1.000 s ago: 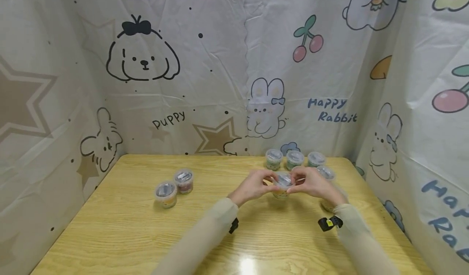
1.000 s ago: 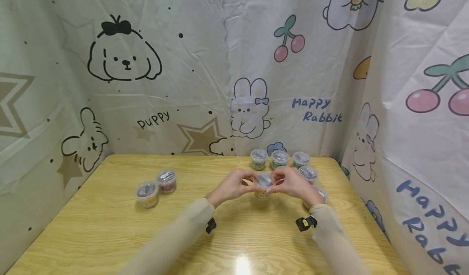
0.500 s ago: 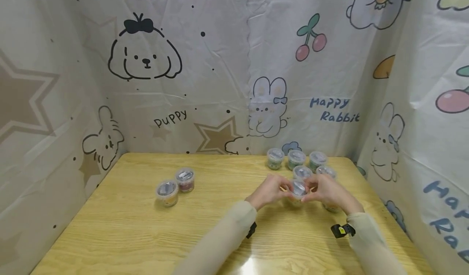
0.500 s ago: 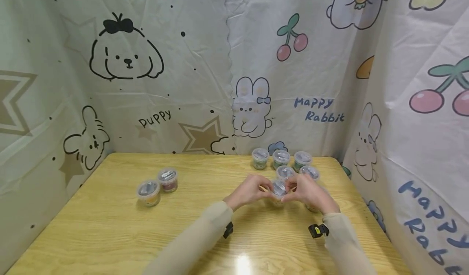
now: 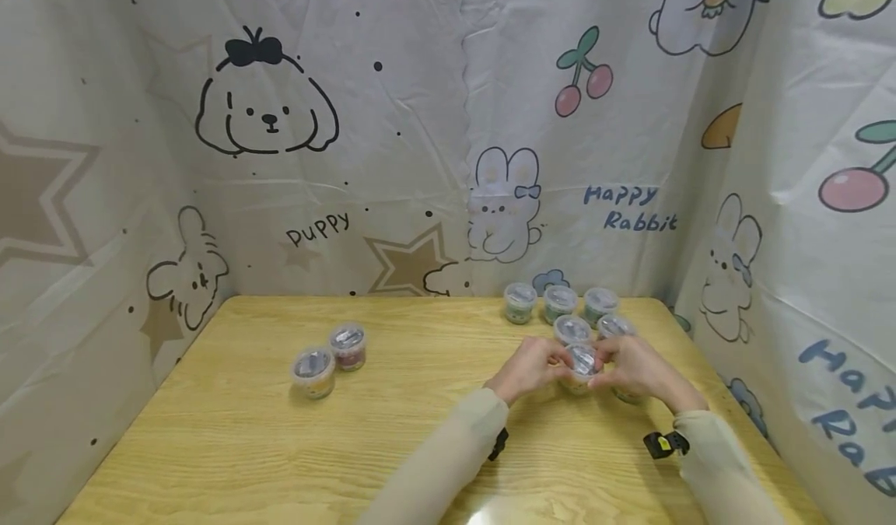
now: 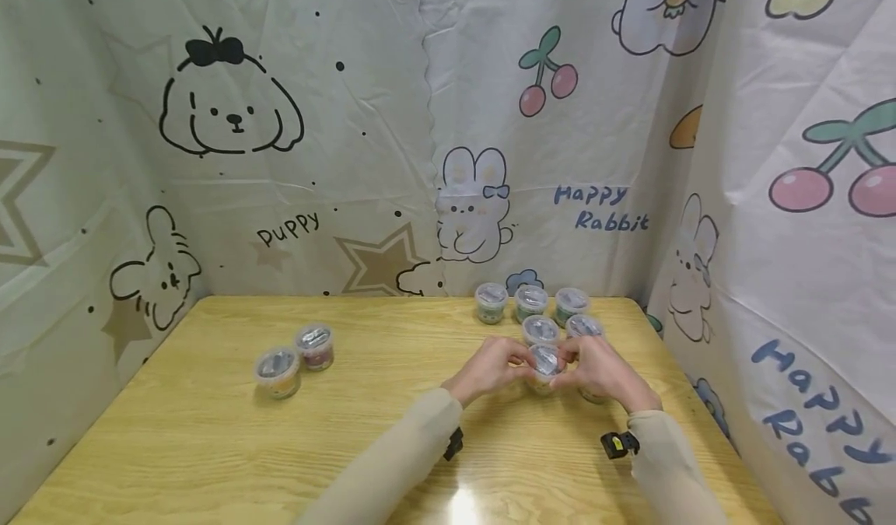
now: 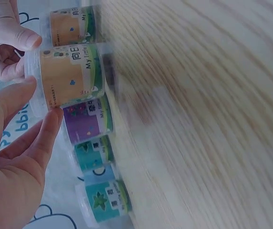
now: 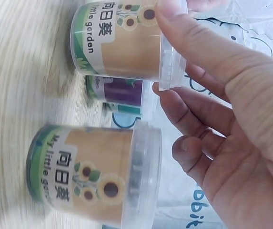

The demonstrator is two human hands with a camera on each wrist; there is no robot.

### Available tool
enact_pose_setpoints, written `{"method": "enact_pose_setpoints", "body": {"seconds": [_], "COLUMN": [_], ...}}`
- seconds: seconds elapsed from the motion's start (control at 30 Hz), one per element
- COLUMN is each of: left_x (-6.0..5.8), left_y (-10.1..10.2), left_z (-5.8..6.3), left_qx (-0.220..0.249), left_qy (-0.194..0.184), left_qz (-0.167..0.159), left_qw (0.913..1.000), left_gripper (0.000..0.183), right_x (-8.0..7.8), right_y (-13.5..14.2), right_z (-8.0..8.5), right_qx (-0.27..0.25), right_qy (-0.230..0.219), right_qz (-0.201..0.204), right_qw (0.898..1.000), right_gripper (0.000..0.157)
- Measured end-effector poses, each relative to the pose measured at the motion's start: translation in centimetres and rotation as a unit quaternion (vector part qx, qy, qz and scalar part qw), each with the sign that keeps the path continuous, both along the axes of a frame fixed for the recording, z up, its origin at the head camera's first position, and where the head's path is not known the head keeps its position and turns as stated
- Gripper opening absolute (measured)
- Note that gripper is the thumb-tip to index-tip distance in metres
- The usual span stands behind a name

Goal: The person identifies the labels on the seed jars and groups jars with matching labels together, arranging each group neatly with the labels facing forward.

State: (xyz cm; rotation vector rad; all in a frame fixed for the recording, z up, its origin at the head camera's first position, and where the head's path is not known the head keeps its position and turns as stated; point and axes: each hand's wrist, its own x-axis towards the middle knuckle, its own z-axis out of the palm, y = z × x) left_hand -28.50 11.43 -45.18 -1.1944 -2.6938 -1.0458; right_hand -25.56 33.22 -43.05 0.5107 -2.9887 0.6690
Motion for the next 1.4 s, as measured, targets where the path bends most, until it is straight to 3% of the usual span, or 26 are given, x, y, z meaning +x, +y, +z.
{"method": "enact_pose_setpoints", "body": {"seconds": [0.53, 0.77, 1.0, 1.23, 1.4], "left_x": [0.4, 0.5, 0.4, -0.2, -0.6], "left_y": [1.2, 1.1, 0.4, -1.3, -3.0], "left_z": [-0.6, -0.4, 0.0, 0.5, 0.8], "left_qx": [-0.011, 0.001, -0.004, -0.002, 0.006], "left_qy": [-0.048, -0.1, -0.089, -0.089, -0.087], "left_qz": [0.026, 0.034, 0.02, 0.027, 0.029], "left_qw": [0.9984, 0.9944, 0.9959, 0.9957, 0.9958], "left_gripper": [0.008, 0.01, 0.018, 0.017, 0.017], "right_x": [0.1, -0.1, -0.3, -0.5, -0.7], "right_y": [1.0, 0.9, 0.4, -1.2, -3.2], "right_z": [-0.2, 0.1, 0.2, 0.2, 0.4], "right_qx": [-0.011, -0.006, -0.012, -0.042, -0.072], "right_qy": [-0.029, -0.04, -0.006, 0.07, 0.087], "right_qz": [0.024, 0.029, 0.037, 0.033, 0.031], "right_qw": [0.999, 0.999, 0.999, 0.996, 0.993], "right_gripper": [0.03, 0.028, 0.032, 0.019, 0.013]}}
